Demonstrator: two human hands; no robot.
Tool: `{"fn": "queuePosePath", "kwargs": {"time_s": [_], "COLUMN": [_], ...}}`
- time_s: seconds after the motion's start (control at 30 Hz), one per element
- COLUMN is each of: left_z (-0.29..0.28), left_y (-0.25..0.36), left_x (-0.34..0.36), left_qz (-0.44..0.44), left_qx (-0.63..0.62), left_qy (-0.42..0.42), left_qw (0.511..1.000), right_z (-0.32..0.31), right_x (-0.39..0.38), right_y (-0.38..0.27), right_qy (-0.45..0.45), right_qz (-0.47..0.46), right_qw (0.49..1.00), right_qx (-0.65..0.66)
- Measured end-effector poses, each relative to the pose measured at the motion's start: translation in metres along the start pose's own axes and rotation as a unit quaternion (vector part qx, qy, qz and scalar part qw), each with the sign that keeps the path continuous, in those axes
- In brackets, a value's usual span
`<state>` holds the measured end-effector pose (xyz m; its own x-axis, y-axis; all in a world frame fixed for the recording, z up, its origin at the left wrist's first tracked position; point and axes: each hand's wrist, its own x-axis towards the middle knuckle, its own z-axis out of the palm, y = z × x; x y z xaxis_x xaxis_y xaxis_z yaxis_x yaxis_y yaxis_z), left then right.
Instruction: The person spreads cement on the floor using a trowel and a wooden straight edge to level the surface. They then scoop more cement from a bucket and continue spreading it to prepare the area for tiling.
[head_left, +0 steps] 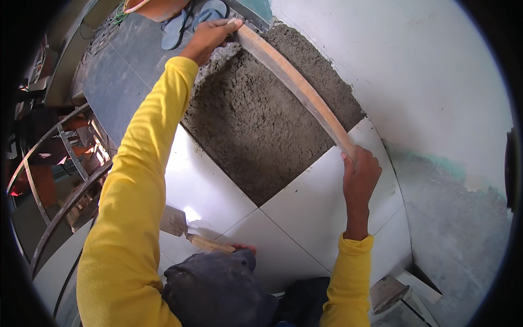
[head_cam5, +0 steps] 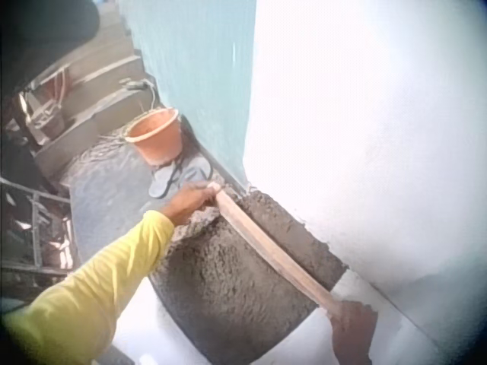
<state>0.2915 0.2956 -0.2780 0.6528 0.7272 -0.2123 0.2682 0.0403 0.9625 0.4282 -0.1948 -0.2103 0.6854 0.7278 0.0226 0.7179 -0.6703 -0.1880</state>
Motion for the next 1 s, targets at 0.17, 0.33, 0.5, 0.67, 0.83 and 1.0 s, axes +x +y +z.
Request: {"fn": "queuePosePath", "kwargs": {"time_s": [0.17,0.33,0.5,0.67,0.83,1.0], "left_z": [0.001,0.023,-0.006,-0.023,-0.030,-0.019], "left_y": [0.024,0.022,0.007,0.007,0.010,0.013], "left_x": [-0.014,0.018,-0.007,-0.035,-0.030,-0.018], "left_qz": [0.006,0.035,-0.005,0.005,-0.006,0.037], "left_qx": [-0.005,0.007,0.013,0.021,0.005,0.021], "left_qy": [0.027,0.038,0.006,0.004,-0.001,0.003], "left_qw": [1.000,0.999,1.000,1.000,1.000,0.999], "right_z": [0.006,0.006,0.005,0.005,0.011,0.011], "right_x": [0.005,0.028,0.001,-0.026,-0.027,-0.010], "right_y": [0.003,0.017,-0.006,-0.022,-0.022,-0.016], "right_qy": [0.042,0.037,0.026,0.005,0.061,0.028], "right_qz": [-0.027,-0.003,-0.010,-0.023,-0.028,-0.002], "right_qw": [0.999,0.999,1.000,1.000,0.998,1.000], "right_qx": [-0.010,-0.010,-0.011,-0.007,0.012,-0.003]}}
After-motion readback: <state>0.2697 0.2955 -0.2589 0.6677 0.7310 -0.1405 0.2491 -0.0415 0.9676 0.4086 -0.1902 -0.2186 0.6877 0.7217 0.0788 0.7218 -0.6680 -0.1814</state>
